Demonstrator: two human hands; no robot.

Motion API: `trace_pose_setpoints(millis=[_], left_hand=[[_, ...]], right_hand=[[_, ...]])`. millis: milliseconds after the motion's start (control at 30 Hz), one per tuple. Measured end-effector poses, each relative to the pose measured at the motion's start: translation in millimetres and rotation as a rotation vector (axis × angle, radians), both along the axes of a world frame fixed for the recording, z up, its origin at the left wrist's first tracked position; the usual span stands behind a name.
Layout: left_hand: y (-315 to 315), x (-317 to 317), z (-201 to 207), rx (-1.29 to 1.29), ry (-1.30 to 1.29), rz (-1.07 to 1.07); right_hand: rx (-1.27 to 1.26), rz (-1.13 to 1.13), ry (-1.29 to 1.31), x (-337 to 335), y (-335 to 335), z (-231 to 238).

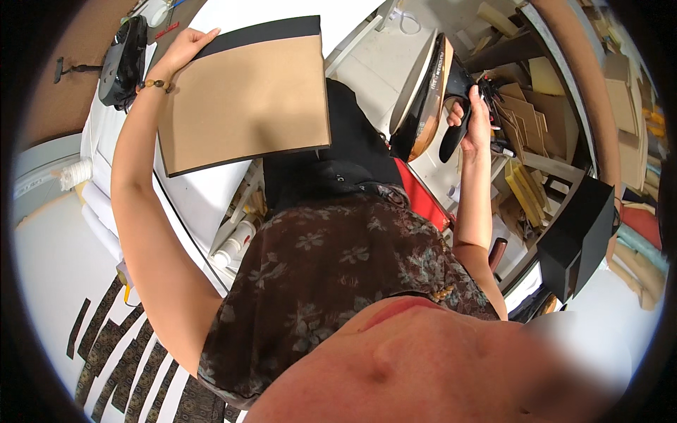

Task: The person uses shears to trim a black strip along the edges of a rectangular cardboard piece. After cutting, the person folds the strip and uses a small iron to press the edges flat.

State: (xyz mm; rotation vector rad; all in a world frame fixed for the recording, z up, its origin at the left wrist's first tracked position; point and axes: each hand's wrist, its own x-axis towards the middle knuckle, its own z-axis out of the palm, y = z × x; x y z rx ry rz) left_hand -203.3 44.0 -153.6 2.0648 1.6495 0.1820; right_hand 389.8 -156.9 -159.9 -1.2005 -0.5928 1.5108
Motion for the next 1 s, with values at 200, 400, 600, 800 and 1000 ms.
trace_pose_setpoints(millis=[200,400,600,800,1000], left_hand=[[-44.0,79.8,13.5,0.715,0.125,-0.237],[-85.5,135.9,-15.3,0.584,0.123,-0.304],[-89.2,151.6,-12.4,0.566,0.183,-0.329],[-95.4,160.8,19.9,0.509,0.122,-0.373],[-98.3,160.1,19.4,0.518,0.102,-0.374]], right_hand=[[-0.05,0.139,0.111,-24.9,29.6,-25.2],[-0.116,0.284,0.301,-58.3,71.3,-36.8],[-0.112,0.264,0.169,-77.3,77.7,-29.6],[-0.104,0.199,-0.071,-84.6,80.9,-11.7],[-0.076,0.185,-0.268,-94.9,76.5,16.8]])
